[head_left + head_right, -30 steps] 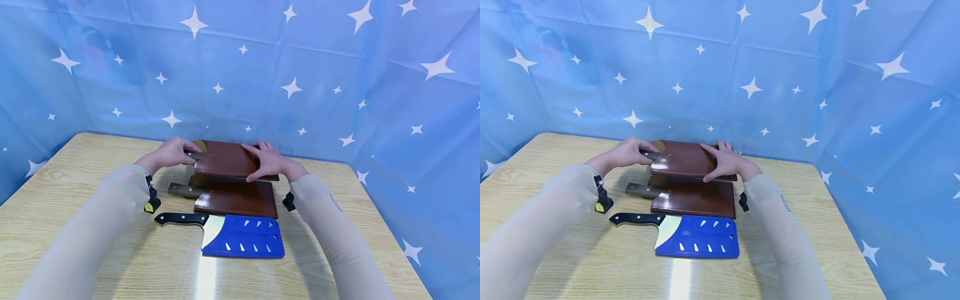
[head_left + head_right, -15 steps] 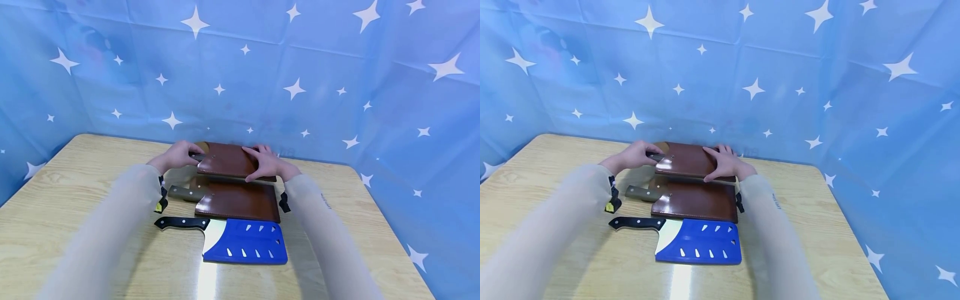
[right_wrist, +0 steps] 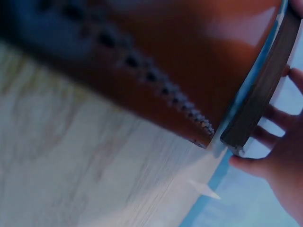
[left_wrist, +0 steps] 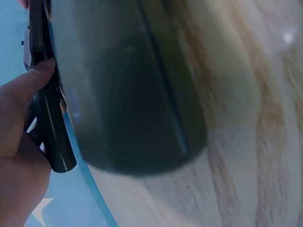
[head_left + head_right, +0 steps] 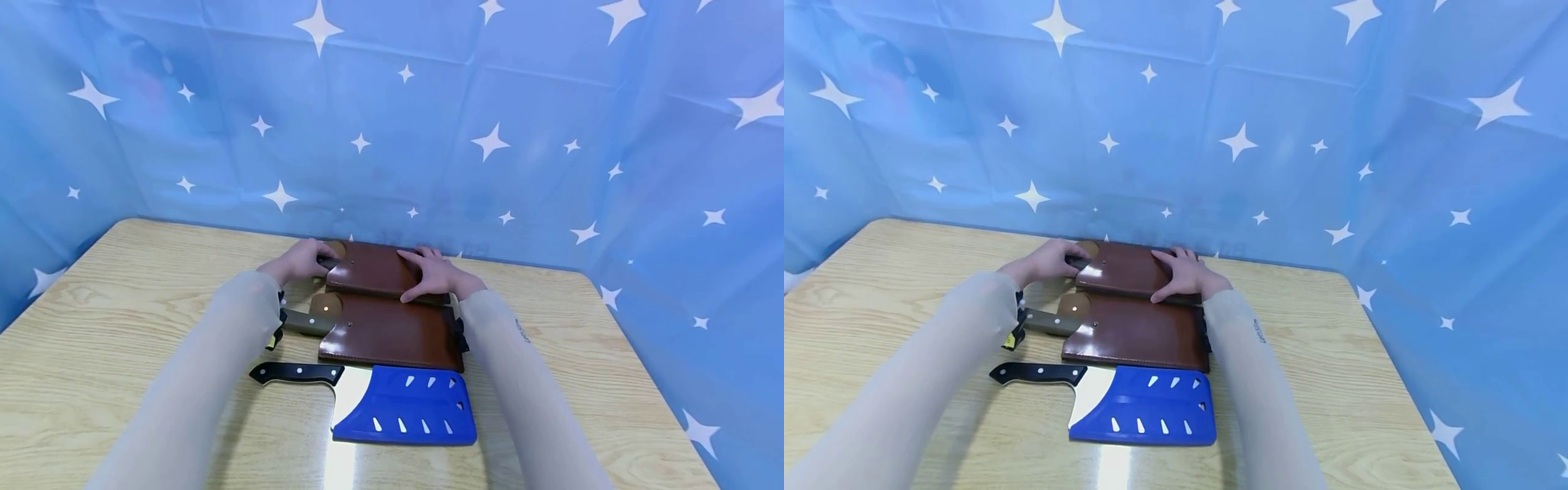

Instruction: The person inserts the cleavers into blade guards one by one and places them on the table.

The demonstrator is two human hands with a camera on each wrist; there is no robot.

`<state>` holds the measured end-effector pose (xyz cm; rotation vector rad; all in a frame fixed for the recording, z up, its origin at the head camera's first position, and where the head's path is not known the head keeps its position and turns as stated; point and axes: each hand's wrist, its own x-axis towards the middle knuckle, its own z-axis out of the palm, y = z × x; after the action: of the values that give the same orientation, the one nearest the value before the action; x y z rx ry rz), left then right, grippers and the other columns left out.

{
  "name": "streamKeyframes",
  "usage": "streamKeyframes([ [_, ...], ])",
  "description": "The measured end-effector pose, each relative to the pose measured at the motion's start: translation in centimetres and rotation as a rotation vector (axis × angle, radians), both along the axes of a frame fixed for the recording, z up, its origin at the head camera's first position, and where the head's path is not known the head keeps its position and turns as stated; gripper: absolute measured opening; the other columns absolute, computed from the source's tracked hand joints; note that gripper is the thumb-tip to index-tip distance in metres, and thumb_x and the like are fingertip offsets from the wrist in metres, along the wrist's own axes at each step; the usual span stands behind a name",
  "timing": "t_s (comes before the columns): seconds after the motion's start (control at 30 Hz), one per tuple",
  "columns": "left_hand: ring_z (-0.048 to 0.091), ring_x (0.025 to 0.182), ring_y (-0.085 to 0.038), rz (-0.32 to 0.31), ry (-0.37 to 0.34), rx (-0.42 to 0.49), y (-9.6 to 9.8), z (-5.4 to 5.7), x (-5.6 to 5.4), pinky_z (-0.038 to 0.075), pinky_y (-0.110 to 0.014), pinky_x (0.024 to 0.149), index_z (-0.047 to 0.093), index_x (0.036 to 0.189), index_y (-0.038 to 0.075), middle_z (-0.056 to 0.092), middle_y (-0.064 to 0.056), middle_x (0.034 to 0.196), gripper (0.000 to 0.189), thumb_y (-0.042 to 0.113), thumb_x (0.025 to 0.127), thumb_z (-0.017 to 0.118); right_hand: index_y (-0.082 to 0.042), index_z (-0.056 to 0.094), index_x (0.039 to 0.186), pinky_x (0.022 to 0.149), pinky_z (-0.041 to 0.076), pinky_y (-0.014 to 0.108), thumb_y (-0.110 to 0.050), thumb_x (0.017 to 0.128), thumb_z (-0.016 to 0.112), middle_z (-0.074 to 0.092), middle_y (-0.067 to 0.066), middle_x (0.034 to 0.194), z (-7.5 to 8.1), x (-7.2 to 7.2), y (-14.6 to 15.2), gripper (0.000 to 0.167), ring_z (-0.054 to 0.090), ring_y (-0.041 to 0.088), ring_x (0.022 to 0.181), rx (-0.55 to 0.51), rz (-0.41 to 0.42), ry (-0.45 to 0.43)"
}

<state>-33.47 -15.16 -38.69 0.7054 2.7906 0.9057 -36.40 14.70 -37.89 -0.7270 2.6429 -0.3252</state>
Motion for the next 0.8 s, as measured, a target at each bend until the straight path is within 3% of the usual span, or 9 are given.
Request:
streamKeyframes([
  [0.23,0.056,0.109,-0.034,0.064,-0.012,-0.128,1.0,0.4,0.2,0.043,-0.047,0.095,0.066,0.114,0.001,0.065,-0.017,0.114,0.03,0.004,0.084,0.063,-0.02,0.021,0.15,0.11,0.015,0.061,-0.045,0.078,0.07,0.004,0.016,0.158,0.1,0.1,0.2,0.091,0.0,0.04,0.144,-0.006,-0.017,-0.059],
  [0.4,0.046,0.119,-0.04,0.132,-0.019,-0.215,0.8,1.1,0.6,0.035,-0.054,0.093,0.063,0.122,0.01,0.059,-0.015,0.126,0.037,0.012,0.085,0.062,-0.014,0.032,0.147,0.112,0.017,0.057,-0.042,0.086,0.063,0.014,0.018,0.156,0.4,0.2,0.5,0.074,0.008,0.039,0.143,-0.046,-0.023,-0.032],
  [0.6,0.025,0.134,-0.048,0.18,-0.065,-0.176,-0.6,2.0,1.2,0.024,-0.064,0.101,0.043,0.139,0.006,0.036,-0.021,0.146,0.051,0.029,0.095,0.051,-0.007,0.036,0.144,0.111,0.021,0.056,-0.043,0.093,0.053,0.027,0.021,0.151,1.3,0.7,1.6,0.065,0.021,0.039,0.14,-0.122,-0.067,0.064],
  [0.8,0.017,0.136,-0.049,0.195,-0.009,-0.176,-2.2,2.1,2.6,0.015,-0.067,0.105,0.031,0.145,0.003,0.024,-0.025,0.15,0.06,0.041,0.099,0.038,-0.012,0.029,0.147,0.108,0.01,0.066,-0.053,0.094,0.043,0.026,0.017,0.152,1.8,2.2,2.6,0.068,0.017,0.04,0.14,-0.112,-0.146,0.159],
])
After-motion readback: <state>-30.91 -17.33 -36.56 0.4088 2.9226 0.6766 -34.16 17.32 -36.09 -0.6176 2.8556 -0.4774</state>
